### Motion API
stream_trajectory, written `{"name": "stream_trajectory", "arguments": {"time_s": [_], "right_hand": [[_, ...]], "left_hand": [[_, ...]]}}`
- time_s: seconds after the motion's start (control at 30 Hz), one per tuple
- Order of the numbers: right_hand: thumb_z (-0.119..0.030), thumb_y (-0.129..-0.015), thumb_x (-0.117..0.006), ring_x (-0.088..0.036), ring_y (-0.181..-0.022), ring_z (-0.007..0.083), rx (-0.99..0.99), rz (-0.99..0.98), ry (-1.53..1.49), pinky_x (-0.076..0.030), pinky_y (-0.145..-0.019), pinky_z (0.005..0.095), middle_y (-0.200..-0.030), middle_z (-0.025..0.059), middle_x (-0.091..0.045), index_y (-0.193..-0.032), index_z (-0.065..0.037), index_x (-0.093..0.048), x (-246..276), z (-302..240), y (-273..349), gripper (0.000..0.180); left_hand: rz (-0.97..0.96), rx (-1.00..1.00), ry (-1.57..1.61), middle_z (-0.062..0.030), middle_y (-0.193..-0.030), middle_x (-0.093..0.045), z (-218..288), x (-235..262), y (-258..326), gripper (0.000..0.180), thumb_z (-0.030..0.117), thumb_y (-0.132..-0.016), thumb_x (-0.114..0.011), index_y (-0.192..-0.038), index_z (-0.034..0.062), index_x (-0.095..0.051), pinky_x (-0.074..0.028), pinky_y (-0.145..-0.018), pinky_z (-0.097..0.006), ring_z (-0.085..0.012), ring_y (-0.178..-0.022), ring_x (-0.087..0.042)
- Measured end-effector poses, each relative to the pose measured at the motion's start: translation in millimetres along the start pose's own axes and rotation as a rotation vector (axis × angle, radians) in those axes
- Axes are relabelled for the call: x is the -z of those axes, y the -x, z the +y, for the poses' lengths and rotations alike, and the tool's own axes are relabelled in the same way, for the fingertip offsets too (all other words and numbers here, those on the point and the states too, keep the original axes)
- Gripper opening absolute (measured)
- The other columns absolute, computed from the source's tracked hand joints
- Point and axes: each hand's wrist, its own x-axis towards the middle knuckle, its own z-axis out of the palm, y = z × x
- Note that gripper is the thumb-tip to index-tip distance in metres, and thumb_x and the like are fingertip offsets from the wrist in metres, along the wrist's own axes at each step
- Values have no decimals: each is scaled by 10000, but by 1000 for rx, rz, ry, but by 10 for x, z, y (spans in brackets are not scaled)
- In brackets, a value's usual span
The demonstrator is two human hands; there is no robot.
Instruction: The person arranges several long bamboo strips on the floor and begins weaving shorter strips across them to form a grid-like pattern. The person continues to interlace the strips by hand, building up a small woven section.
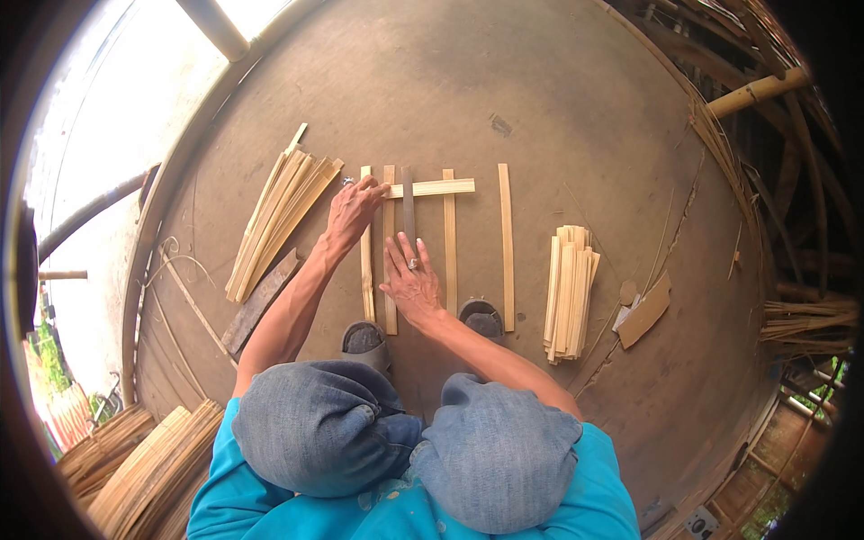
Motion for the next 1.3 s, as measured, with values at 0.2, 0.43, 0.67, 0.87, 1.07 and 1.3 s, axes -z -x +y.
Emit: {"name": "stream_trajectory", "arguments": {"time_s": [0.2, 0.43, 0.67, 0.87, 1.07, 1.3], "right_hand": [[-411, -880, -790, -221, -1620, 322, -13, -19, -35, -156, -1324, 541, -1688, 121, -385, -1532, -5, -511, -27, -27, -14, 817], [-350, -901, -779, -238, -1612, 336, -9, -25, -108, -175, -1317, 524, -1667, 121, -414, -1499, 10, -536, 19, -14, -76, 739], [-303, -928, -773, -573, -1345, 346, -101, 163, -171, -434, -1131, 507, -1442, 110, -594, -1339, -62, -618, 64, 187, -31, 501], [-198, -942, -782, -697, -904, 413, -467, 45, -444, -592, -780, 499, -1081, 172, -662, -1111, -35, -565, 195, 226, -198, 320], [-164, -949, -769, -693, -829, 426, -459, -22, -525, -557, -719, 505, -947, 201, -678, -1057, -14, -528, 153, 335, -228, 305], [-139, -934, -782, -692, -715, 347, -469, 24, -535, -541, -686, 464, -763, 171, -658, -1023, -21, -541, 240, 290, -244, 281]], "left_hand": [[-18, 83, 83, -63, -1115, -703, -27, 9, -14, 215, 201, -1000, -648, -1162, 184, -787, -561, -807, -440, -309, -953, -686], [-62, 139, 102, -72, -1118, -702, 25, 79, -34, 226, 195, -965, -708, -1169, 188, -804, -559, -861, -436, -313, -1006, -686], [-30, 116, 72, -70, -1132, -696, 37, 46, -29, 214, 215, -962, -712, -1156, 178, -795, -572, -826, -445, -320, -955, -689], [-10, 108, -171, -37, -1169, -702, 124, -70, 65, 271, 219, -962, -707, -1225, 183, -759, -588, -769, -409, -278, -901, -701], [-35, 112, -295, -68, -1198, -666, 325, -63, 129, 386, 112, -935, -606, -1306, 67, -701, -493, -961, -386, -263, -1089, -661], [150, 52, -209, -166, -1402, -584, 458, -276, 334, 479, 131, -918, -604, -1365, -40, -628, -400, -1209, -454, -326, -1376, -523]]}}
